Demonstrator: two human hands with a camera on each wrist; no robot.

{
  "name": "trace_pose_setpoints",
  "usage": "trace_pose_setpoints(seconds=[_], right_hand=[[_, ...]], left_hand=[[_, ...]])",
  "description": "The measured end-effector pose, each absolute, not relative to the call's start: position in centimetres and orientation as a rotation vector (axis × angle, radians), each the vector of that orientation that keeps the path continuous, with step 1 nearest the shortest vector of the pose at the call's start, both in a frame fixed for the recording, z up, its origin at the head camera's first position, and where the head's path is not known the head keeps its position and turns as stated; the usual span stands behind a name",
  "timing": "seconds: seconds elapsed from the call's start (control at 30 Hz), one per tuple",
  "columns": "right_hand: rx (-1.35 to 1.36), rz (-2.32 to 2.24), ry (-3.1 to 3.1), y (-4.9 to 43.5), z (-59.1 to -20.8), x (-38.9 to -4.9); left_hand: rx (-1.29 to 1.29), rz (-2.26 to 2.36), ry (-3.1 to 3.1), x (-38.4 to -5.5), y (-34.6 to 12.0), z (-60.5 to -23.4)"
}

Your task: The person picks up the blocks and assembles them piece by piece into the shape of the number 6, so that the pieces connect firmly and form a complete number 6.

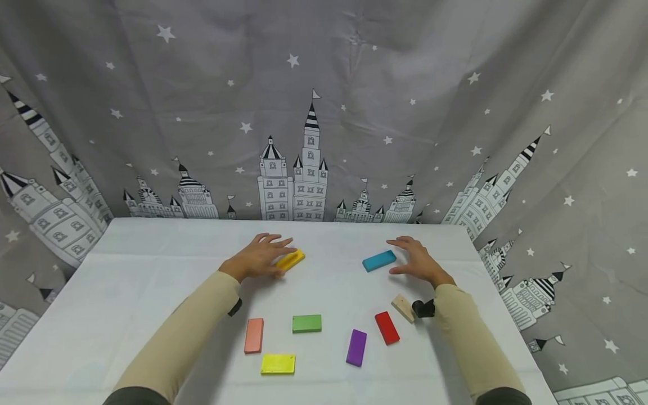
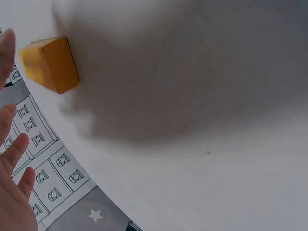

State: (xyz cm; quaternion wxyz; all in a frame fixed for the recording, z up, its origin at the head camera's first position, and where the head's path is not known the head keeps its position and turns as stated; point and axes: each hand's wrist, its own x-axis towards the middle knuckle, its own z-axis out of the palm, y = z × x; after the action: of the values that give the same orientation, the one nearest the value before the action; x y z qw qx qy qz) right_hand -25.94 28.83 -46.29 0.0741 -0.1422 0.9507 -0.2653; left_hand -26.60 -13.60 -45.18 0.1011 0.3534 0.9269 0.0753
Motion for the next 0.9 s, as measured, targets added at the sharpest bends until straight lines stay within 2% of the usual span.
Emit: trace_pose_setpoints(seconds=[0.9], right_hand=[[-0.454, -0.816, 2.724, 27.3, -47.8, -28.3]], left_hand=[[1.043, 0.081, 2.632, -27.9, -12.9, -46.8]])
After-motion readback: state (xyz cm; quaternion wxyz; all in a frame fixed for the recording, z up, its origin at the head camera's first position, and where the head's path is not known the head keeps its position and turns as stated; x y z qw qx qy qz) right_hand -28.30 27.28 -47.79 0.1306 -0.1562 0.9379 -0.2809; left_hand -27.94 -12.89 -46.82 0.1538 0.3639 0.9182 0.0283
